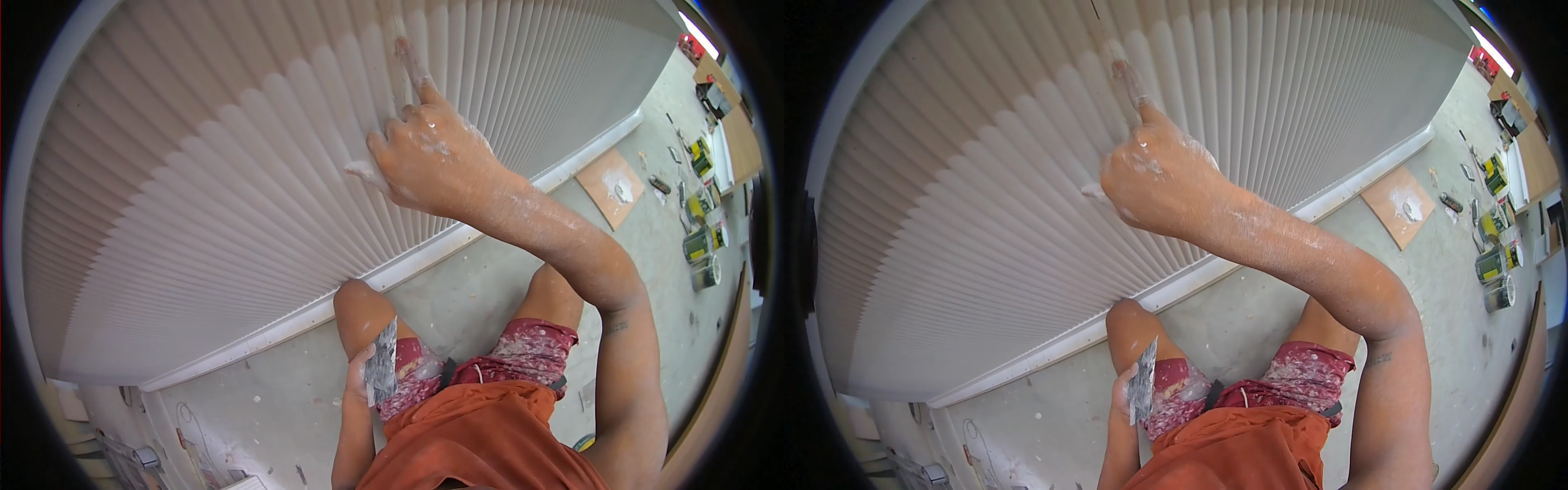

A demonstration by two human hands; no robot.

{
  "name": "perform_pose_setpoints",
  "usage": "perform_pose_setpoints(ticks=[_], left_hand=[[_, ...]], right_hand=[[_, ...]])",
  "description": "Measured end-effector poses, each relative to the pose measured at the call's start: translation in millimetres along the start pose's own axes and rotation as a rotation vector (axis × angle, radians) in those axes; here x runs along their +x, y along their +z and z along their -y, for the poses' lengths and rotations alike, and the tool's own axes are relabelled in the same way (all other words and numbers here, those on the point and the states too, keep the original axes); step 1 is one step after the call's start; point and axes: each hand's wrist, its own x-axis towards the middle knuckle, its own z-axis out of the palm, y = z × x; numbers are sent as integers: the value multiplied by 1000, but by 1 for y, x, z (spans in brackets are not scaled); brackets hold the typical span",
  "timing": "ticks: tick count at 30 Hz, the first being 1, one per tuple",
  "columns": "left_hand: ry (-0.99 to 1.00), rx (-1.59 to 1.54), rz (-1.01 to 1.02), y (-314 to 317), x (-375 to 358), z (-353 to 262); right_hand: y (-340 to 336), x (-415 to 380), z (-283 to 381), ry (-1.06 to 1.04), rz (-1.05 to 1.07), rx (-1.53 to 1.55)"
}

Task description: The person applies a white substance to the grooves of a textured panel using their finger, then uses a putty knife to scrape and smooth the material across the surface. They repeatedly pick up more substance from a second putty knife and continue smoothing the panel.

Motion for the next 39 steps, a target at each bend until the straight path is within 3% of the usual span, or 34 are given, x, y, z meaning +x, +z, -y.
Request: perform_pose_setpoints(ticks=[8, 11, 17, 19, 22, 26, 30, 32, 39], left_hand=[[-29, 10, 19, 2, -1, -2], [9, 15, -29, 1, 0, 0], [-11, -6, -6, 14, -5, -1], [48, 79, -167, 24, -5, 1], [62, 80, -229, 25, -3, 3], [95, 86, -215, 25, -2, 5], [61, 54, -169, 20, -6, 2], [37, 27, -121, 17, -6, 4], [88, 50, -187, 30, -7, 4]], right_hand=[[7, -6, 11, 0, 239, -11], [18, -13, 12, -15, 104, -13], [30, -27, 20, -5, 137, 62], [19, -35, 24, 12, 161, 118], [-1, -31, 21, 20, 146, 145], [-28, -12, 17, 55, 118, 159], [-7, -16, 23, 53, 37, 220], [1, -17, 21, 61, 252, 163], [-1, -30, 30, 63, 259, 222]])
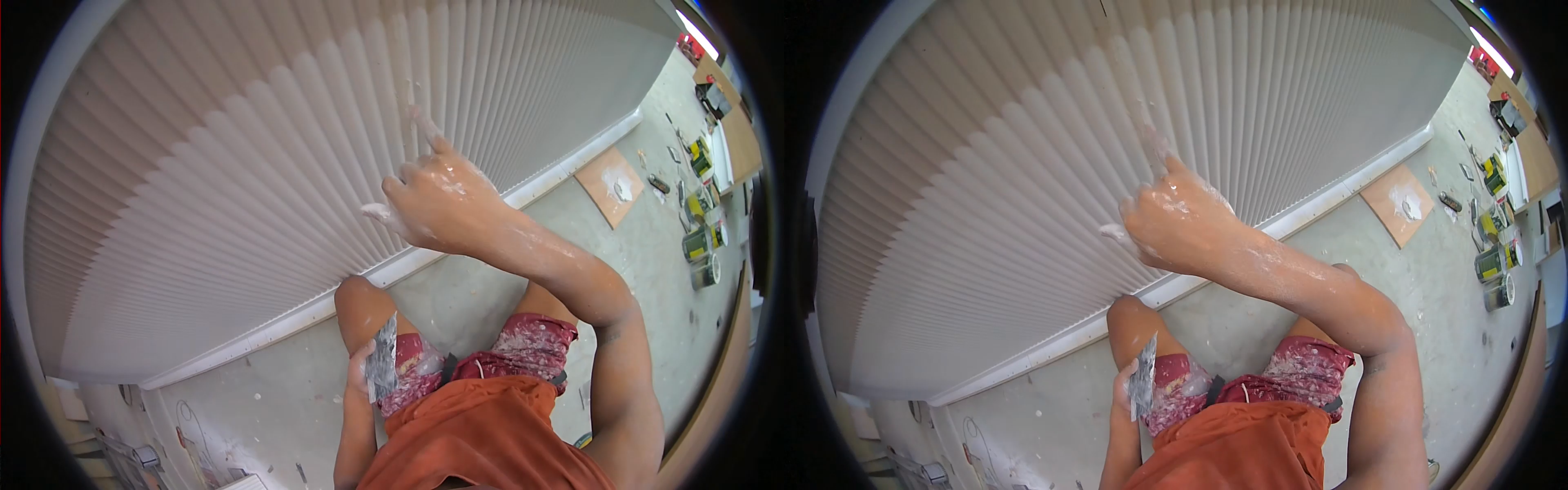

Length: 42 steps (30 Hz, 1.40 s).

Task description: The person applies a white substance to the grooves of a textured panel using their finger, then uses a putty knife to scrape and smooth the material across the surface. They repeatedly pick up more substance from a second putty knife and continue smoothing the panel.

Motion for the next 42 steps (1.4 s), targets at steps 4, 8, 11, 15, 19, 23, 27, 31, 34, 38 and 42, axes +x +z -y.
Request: perform_pose_setpoints(ticks=[4, 8, 11, 15, 19, 23, 27, 31, 34, 38, 42], left_hand=[[22, 13, 0, -5, 5, 2], [-50, -59, 139, -27, 11, -1], [-64, -80, 159, -30, 13, -2], [-85, -95, 178, -30, 11, -1], [-69, -57, 144, -26, 10, -2], [-102, -76, 174, -16, 4, -3], [-30, 15, -8, 2, -2, -2], [-46, -18, 35, -1, -2, -3], [-40, -6, 32, 5, -5, -4], [-42, 6, 21, 10, -7, -5], [-26, 14, -18, 7, -4, -5]], right_hand=[[-18, 14, -9, -18, -356, -39], [-26, 29, -13, 1, -345, -51], [-11, 30, -17, -10, -309, -120], [1, 21, -15, -18, -268, -106], [-4, 12, -7, -22, -141, -99], [-26, 19, -10, -35, -363, -46], [-21, 30, -15, 10, -273, -45], [-8, 28, -15, 7, -234, -60], [-3, 23, -16, -1, -187, -64], [3, 14, -14, -24, -71, -88], [-3, 10, -11, -28, -66, -31]])
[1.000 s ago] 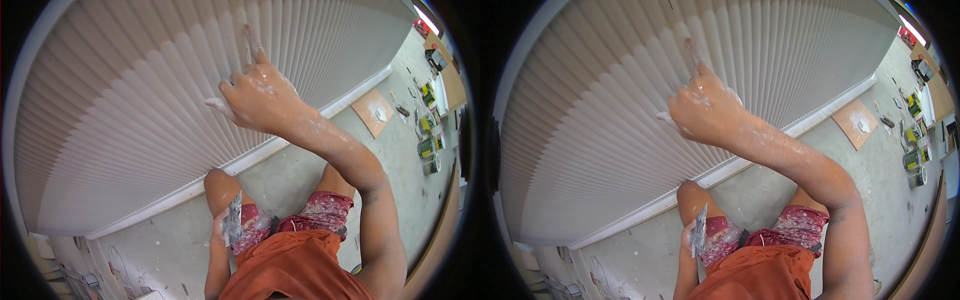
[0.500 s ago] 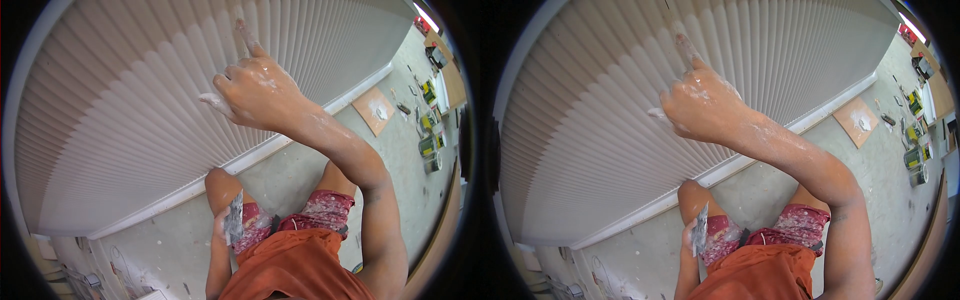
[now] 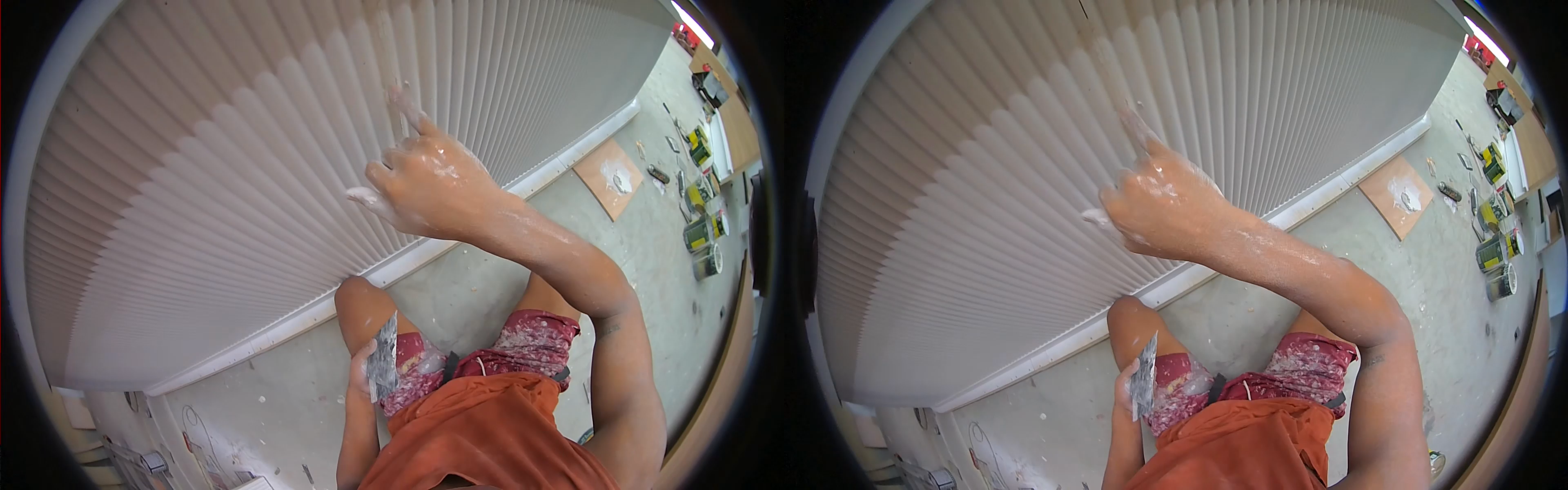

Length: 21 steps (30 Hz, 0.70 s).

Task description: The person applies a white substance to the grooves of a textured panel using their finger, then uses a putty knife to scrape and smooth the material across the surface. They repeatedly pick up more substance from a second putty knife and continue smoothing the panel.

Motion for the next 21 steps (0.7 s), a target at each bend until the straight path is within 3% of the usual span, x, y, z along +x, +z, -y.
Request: perform_pose_setpoints(ticks=[2, 5, 10, 18, 21], left_hand=[[-4, 10, 13, -5, 0, 2], [-19, 56, 90, -8, 3, -1], [3, 11, -8, -10, 5, 3], [-17, -10, 25, -8, 2, 1], [19, 2, 2, -27, 15, 6]], right_hand=[[-11, 4, 0, -27, -200, 29], [-4, 11, -3, 5, -248, 44], [18, 4, 0, -11, -165, 12], [36, -17, 11, -11, -149, 68], [21, -20, 17, 108, -142, 123]])
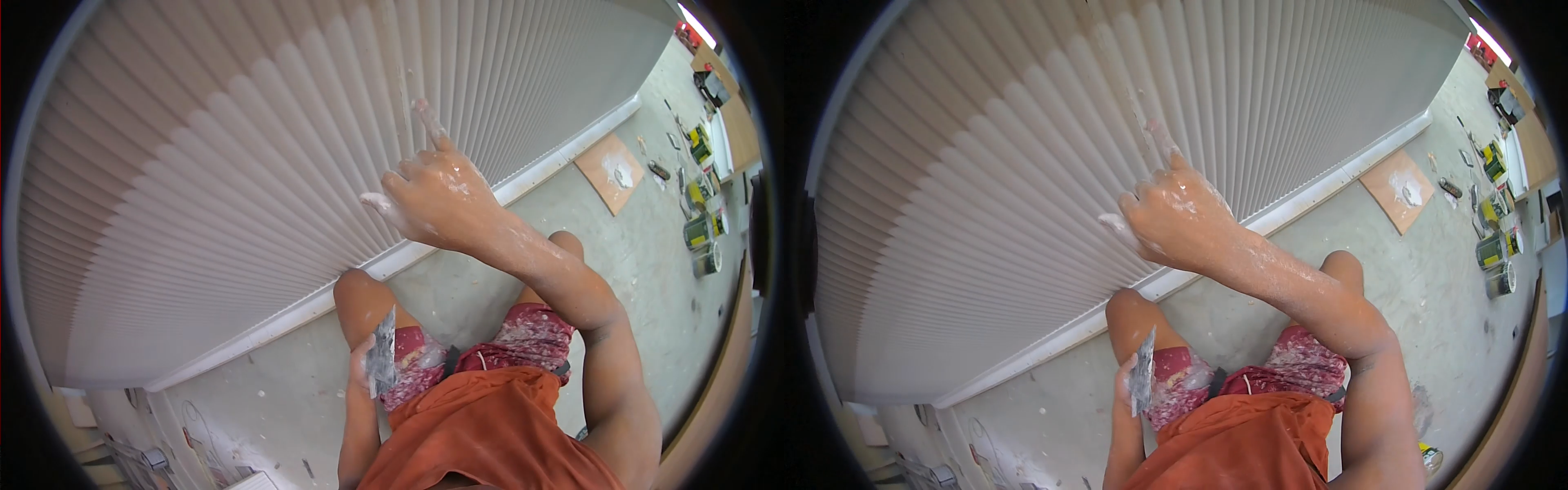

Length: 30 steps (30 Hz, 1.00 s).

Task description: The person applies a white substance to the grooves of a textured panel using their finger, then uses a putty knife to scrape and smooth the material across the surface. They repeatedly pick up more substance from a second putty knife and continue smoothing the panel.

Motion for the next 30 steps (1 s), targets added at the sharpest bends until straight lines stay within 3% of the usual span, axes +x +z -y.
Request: perform_pose_setpoints(ticks=[6, 18, 23, 30], left_hand=[[8, 32, -47, 5, 0, -1], [-44, 29, 22, 27, -16, -7], [-47, 3, -39, 32, -17, -6], [-17, 20, 9, 24, -14, -4]], right_hand=[[13, 14, 2, 38, -26, 0], [30, 1, 8, 61, 162, -26], [2, -1, 18, 83, 95, -20], [16, 12, 8, 39, -89, 70]])
